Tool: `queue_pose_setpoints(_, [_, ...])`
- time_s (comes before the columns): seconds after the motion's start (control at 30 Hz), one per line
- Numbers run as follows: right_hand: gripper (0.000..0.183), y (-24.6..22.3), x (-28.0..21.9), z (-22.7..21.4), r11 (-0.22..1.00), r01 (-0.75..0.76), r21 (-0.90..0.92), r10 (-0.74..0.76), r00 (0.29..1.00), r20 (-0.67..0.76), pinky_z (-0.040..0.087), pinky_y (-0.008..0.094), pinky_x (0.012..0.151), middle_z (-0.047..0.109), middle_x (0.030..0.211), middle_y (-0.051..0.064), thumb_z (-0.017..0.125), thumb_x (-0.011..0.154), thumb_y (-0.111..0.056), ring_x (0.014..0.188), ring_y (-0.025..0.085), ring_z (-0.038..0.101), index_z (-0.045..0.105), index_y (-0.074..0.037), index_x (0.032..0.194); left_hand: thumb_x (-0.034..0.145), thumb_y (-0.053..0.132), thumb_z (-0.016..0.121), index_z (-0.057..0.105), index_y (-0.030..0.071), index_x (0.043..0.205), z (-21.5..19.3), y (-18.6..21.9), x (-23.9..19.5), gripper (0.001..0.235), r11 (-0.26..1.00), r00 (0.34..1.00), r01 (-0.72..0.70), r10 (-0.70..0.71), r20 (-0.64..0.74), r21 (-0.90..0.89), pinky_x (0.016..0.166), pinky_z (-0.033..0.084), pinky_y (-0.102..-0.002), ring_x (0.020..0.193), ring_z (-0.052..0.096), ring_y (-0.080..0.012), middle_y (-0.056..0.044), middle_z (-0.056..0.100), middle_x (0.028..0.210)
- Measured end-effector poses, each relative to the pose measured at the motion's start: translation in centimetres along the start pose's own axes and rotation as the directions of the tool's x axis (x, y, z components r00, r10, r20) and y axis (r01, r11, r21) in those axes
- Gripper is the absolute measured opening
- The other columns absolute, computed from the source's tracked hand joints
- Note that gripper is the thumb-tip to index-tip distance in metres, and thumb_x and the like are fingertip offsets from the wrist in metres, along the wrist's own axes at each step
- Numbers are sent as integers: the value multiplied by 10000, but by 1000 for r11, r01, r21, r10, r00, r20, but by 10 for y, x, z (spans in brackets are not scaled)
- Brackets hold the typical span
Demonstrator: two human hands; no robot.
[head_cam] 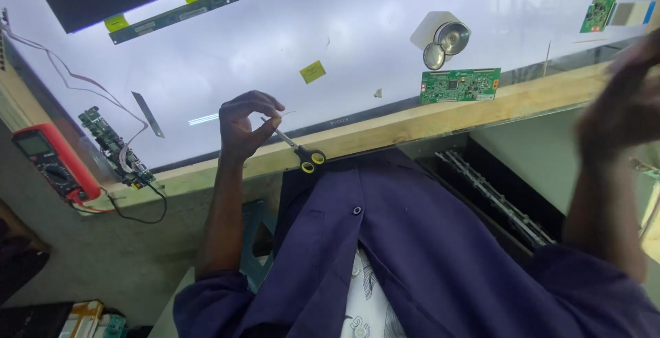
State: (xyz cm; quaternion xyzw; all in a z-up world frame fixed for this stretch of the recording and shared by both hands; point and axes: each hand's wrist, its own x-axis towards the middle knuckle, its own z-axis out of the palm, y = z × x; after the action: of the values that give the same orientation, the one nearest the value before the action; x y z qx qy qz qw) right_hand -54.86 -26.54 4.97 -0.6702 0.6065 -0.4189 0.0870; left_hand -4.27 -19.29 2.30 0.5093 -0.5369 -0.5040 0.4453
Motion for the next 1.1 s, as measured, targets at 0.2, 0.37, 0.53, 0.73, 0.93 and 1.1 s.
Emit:
queue_pose_setpoints(0.2, [95,-162,-116,177,988,-85,128,54,972,227,448,267,486,674,891,151,710,914,72,663,188,604,707,12,988,822,-4,762,725,103,911,-35,-52,85,144,979,781,-205,148,607,24,799,529,-326,819,646,-168,-38,707,880])
queue_pose_setpoints(0.37, [120,-150,-157,239,994,-105,-25,107,989,102,385,251,441,646,936,143,691,983,-30,661,171,559,697,1,1099,852,35,725,690,49,866,-45,-106,121,40,945,557,-221,325,764,-240,1044,499,-479,826,676,-230,-44,695,808])
queue_pose_setpoints(0.53, [99,-131,-167,260,988,-4,-152,14,998,68,353,258,435,625,889,144,755,946,76,698,195,541,734,13,1019,824,-28,707,637,54,778,-42,-134,129,117,907,469,-261,417,779,-330,838,522,-380,670,574,-179,-30,579,689])
queue_pose_setpoints(0.73, [65,-117,-177,266,973,59,-221,-34,993,116,339,257,394,636,887,162,721,966,42,634,193,516,740,12,1020,857,0,647,611,48,759,-49,-136,126,115,907,424,-256,417,804,-335,1130,418,-534,557,540,-140,-8,522,643])
queue_pose_setpoints(0.93, [60,-123,-168,269,973,83,-214,-49,986,159,300,261,424,616,846,136,756,951,61,633,182,513,740,4,947,824,5,651,614,76,732,-52,-141,123,122,924,403,-251,371,837,-288,1138,394,-526,561,583,-121,2,579,658])
queue_pose_setpoints(1.1, [54,-126,-140,232,986,-30,-167,22,998,-52,509,309,622,619,839,146,695,919,3,725,222,610,695,43,883,809,38,682,592,106,705,-45,-131,128,153,945,415,-220,315,854,-242,1147,385,-517,506,579,-99,31,571,627])
